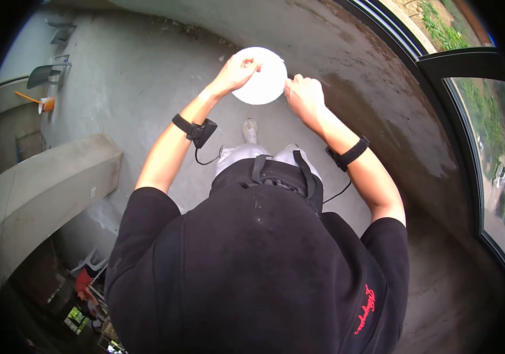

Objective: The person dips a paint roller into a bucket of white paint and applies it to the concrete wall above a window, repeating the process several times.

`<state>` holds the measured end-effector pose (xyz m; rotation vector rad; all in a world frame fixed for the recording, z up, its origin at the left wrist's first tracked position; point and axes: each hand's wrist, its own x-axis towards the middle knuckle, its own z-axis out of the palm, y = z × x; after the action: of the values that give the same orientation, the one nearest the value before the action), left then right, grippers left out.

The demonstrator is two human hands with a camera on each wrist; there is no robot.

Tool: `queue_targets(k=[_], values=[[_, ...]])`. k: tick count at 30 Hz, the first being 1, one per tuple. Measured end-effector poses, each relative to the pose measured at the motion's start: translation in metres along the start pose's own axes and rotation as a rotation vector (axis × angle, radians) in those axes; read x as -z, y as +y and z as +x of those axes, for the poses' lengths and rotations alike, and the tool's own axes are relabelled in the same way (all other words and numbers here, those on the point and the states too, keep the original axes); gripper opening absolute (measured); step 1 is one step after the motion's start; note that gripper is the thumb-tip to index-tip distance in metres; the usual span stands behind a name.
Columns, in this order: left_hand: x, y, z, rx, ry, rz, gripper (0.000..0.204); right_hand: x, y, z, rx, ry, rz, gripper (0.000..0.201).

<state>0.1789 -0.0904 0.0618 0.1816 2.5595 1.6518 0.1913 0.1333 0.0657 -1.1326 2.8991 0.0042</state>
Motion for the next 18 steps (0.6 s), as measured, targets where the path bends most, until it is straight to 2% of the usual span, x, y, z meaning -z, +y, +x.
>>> queue_targets(k=[2, 4, 6, 9, 11, 13, 14, 16, 17, 18], values=[[-0.002, -0.003, 0.006, 0.022, 0.029, 0.004, 0.027, 0.003, -0.008, 0.003, -0.006, 0.048, 0.008, 0.022], [-0.003, -0.004, 0.011, 0.045, 0.056, 0.006, 0.026, 0.012, -0.017, 0.007, -0.02, -0.022, 0.047, 0.026], [-0.006, -0.005, 0.013, 0.126, 0.139, -0.012, 0.028, 0.02, -0.026, 0.01, 0.085, -0.068, 0.034, 0.028], [-0.014, -0.004, 0.014, 0.108, 0.194, 0.013, 0.029, 0.033, -0.043, 0.019, 0.031, -0.143, 0.008, 0.03], [-0.02, -0.002, 0.012, 0.1, 0.166, 0.019, 0.03, 0.04, -0.045, 0.029, 0.009, -0.185, 0.011, 0.032], [-0.025, -0.003, 0.006, 0.058, 0.144, 0.027, 0.031, 0.046, -0.041, 0.043, -0.239, -0.428, 0.151, 0.021], [-0.025, -0.004, 0.002, 0.058, 0.138, 0.028, 0.031, 0.042, -0.033, 0.044, -0.265, -0.419, 0.191, 0.029], [-0.022, -0.005, -0.004, 0.045, 0.111, 0.032, 0.031, 0.049, -0.012, 0.056, -0.351, -0.736, 0.431, 0.033], [-0.022, -0.006, -0.006, 0.044, 0.106, 0.034, 0.031, 0.036, 0.002, 0.051, -0.408, -0.732, 0.578, 0.049], [-0.021, -0.006, -0.006, 0.05, 0.122, 0.037, 0.031, 0.032, 0.012, 0.048, -0.499, -0.77, 0.715, 0.052]])
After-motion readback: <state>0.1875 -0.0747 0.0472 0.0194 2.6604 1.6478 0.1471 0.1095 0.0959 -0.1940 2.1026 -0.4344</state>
